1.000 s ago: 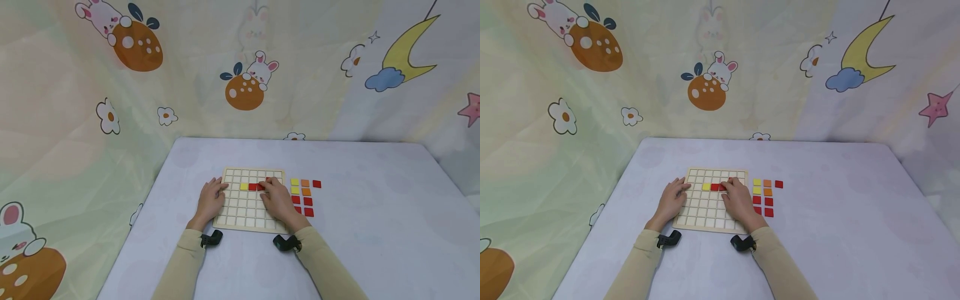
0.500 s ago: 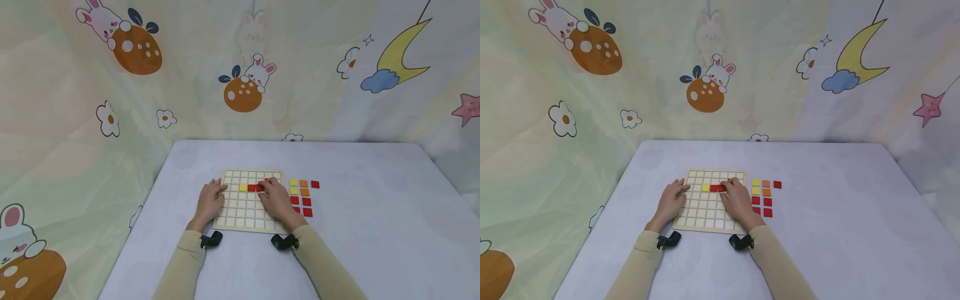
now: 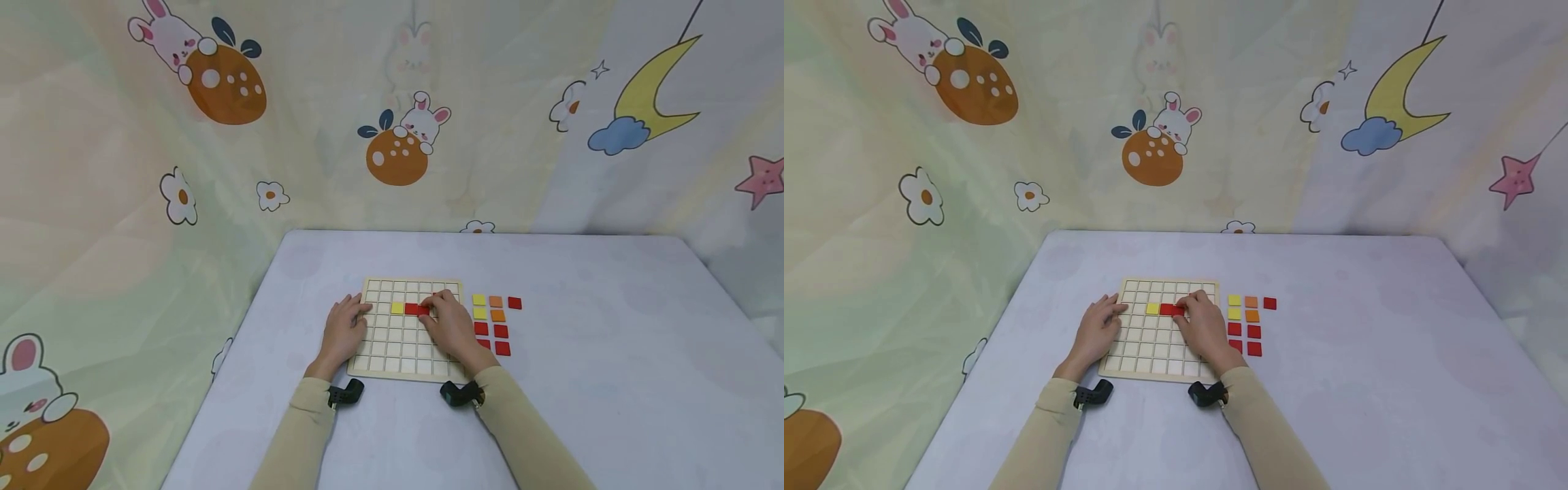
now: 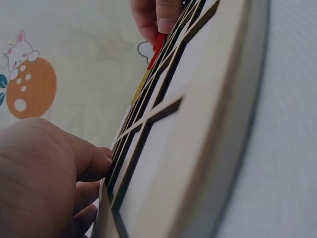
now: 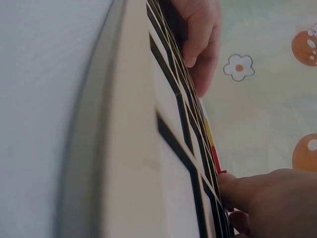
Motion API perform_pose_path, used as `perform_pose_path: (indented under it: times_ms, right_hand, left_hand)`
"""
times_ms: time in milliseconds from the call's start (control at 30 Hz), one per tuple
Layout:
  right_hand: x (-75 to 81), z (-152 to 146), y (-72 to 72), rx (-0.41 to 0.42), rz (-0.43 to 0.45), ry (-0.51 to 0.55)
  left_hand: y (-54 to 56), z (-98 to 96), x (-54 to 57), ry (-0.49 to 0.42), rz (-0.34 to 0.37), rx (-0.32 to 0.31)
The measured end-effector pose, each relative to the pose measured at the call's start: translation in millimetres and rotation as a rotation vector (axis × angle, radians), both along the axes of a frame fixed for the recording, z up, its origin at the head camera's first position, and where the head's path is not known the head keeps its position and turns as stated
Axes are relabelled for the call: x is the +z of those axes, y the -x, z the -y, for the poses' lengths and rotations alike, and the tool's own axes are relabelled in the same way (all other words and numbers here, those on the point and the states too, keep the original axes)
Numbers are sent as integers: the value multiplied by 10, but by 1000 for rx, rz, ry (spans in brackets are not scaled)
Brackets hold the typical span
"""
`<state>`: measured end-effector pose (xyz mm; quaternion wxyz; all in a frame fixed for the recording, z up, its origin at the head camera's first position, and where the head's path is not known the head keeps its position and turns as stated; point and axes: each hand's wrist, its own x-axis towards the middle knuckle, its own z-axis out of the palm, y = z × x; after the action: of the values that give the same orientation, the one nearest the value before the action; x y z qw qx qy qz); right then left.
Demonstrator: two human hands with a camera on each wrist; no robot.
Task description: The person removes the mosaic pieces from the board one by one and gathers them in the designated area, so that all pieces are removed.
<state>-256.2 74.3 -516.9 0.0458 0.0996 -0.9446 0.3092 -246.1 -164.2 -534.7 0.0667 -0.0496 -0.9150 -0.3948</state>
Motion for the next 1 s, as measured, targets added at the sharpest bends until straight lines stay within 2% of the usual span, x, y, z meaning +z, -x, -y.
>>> perform_pose_path:
  times_ms: [300, 700, 1000]
  right_hand:
    - [32, -91, -42, 10, 5, 59]
    - [78, -384, -160, -37, -6, 80]
    - [125, -614, -270, -59, -78, 95]
  left_hand:
    - [-3, -21, 1, 13, 6, 8]
    - [-2, -2, 7, 9, -2, 3]
    - [-17, -10, 20, -1, -6, -2]
